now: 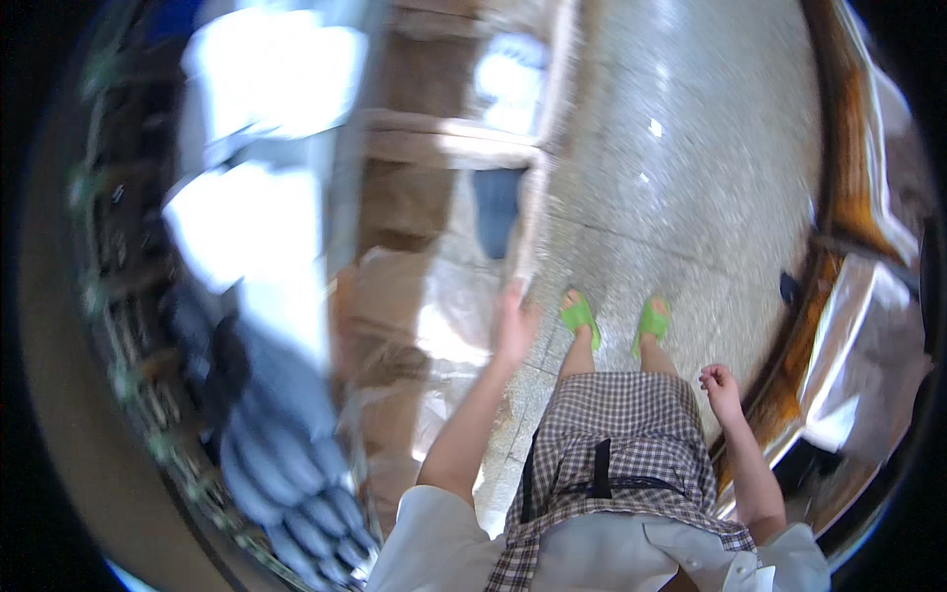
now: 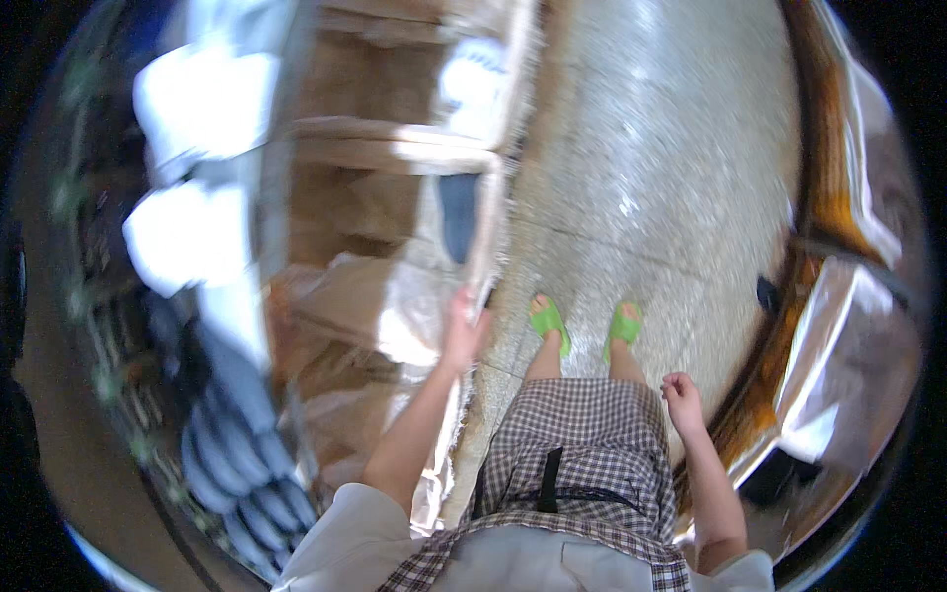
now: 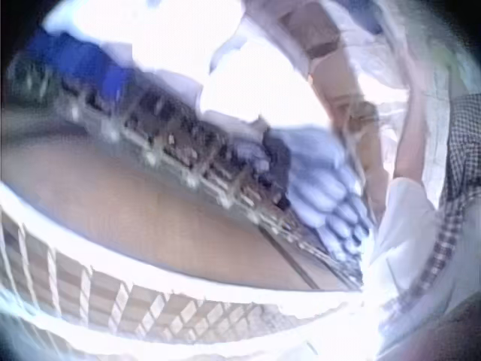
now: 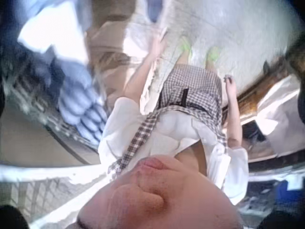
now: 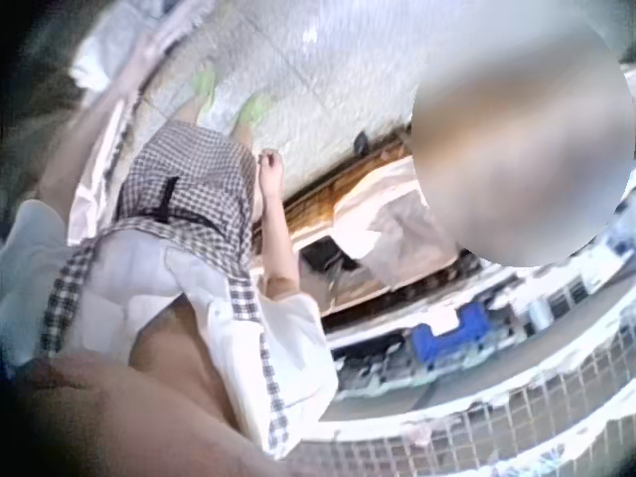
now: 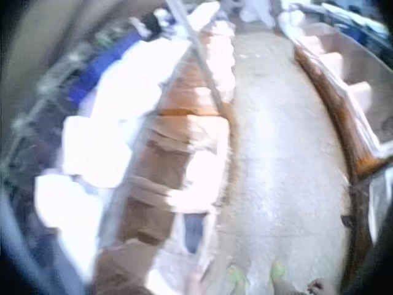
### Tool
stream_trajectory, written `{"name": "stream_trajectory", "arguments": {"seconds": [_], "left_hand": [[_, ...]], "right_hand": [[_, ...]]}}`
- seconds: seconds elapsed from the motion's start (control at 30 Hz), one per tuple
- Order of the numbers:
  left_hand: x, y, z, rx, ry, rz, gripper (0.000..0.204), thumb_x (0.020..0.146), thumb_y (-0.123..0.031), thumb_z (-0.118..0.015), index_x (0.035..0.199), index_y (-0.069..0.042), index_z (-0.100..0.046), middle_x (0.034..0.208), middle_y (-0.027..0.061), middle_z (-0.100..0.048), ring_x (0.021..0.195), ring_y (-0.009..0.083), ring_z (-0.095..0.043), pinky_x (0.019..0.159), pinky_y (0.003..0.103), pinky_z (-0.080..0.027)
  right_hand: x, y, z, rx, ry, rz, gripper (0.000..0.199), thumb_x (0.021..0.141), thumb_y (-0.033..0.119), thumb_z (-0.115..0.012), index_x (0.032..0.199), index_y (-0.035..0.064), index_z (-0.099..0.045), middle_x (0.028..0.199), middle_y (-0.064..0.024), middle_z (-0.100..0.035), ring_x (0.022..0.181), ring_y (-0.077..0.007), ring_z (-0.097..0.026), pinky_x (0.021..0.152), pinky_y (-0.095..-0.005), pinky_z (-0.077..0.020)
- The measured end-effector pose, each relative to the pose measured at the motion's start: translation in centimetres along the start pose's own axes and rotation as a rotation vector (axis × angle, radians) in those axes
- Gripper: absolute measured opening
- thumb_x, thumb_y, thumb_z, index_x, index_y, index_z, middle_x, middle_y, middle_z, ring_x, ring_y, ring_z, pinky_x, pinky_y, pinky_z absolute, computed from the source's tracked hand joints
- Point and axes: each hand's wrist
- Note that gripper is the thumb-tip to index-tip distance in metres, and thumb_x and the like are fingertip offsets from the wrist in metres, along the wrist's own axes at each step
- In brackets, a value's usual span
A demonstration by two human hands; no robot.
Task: The person picks up stacks of white and gray slippers from a metal shelf, inspects them, and places them into cloth bins. They also dip some gray slippers into a metal bucket of water and continue stacking them in bins.
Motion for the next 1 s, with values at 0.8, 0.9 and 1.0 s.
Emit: {"name": "stream_trajectory", "arguments": {"seconds": [0.8,0.9,1.0], "left_hand": [[-29.9,9.2,56.6,-0.776,-0.71,0.274,0.051,0.086,-0.031,-0.058,0.126,-0.005,-0.041,0.112,0.0162,-0.052,0.096,0.0296,-0.055,0.079,0.039,-0.045],[-24.5,11.7,57.2,-0.822,-0.758,0.423,0.065,0.086,-0.037,-0.057,0.135,-0.003,-0.03,0.119,0.0182,-0.045,0.103,0.0353,-0.05,0.088,0.047,-0.041],[-22.1,11.9,57.1,-0.834,-0.811,0.353,0.051,0.088,-0.033,-0.055,0.125,-0.001,-0.039,0.104,0.016,-0.051,0.085,0.0287,-0.052,0.07,0.038,-0.046]], "right_hand": [[-20.9,15.8,-12.7,-0.158,0.383,0.443,0.009,0.085,0.005,-0.052,0.092,0.0001,-0.055,0.077,-0.0027,-0.057,0.071,-0.0102,-0.053,0.066,-0.0248,-0.0451],[-21.6,13.5,-13.4,-0.166,0.324,0.429,0.008,0.085,0.005,-0.053,0.091,0.0005,-0.055,0.077,-0.0019,-0.056,0.071,-0.0099,-0.052,0.066,-0.0249,-0.0447],[-22.2,11.9,-13.7,-0.125,0.254,0.374,0.009,0.085,0.005,-0.054,0.092,0.0004,-0.055,0.078,-0.0013,-0.056,0.071,-0.0098,-0.052,0.067,-0.025,-0.0447]]}}
Point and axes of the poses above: each hand's wrist, its own x-axis towards the middle knuckle, its own z-axis out of the back of the hand, y = z × x
